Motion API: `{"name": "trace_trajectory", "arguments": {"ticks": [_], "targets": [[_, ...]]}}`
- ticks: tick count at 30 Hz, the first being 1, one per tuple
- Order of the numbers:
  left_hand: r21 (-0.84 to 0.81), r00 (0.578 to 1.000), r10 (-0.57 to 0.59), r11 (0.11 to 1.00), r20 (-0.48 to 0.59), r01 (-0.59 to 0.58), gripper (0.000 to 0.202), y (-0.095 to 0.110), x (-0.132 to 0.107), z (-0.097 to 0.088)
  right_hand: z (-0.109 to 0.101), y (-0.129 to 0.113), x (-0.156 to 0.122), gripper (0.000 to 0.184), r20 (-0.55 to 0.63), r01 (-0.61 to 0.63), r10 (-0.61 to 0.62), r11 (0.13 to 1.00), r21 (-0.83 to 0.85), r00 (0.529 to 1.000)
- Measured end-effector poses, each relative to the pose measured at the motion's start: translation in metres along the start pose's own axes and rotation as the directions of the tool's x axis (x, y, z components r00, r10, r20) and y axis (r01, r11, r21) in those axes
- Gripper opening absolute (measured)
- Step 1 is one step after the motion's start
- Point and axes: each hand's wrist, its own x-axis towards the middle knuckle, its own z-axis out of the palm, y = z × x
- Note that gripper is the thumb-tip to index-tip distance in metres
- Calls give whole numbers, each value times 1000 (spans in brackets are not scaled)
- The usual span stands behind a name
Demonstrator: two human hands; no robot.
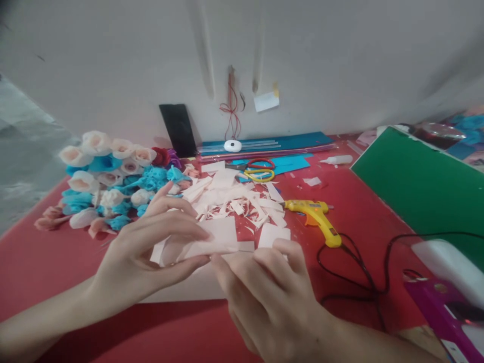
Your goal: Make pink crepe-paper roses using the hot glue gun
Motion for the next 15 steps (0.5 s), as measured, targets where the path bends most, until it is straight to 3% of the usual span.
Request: {"name": "trace_trajectory", "arguments": {"ticks": [9,15], "targets": [[8,1000,5,1000,10,-5,14,5,-3,-2,-5,-1,-2,22,-10,-7,7,1000,29,1000],[21,999,50,999,-5,-50,18,8,-5,-4,-6,-2,-4,22,9,-40,39,990,137,999]]}}
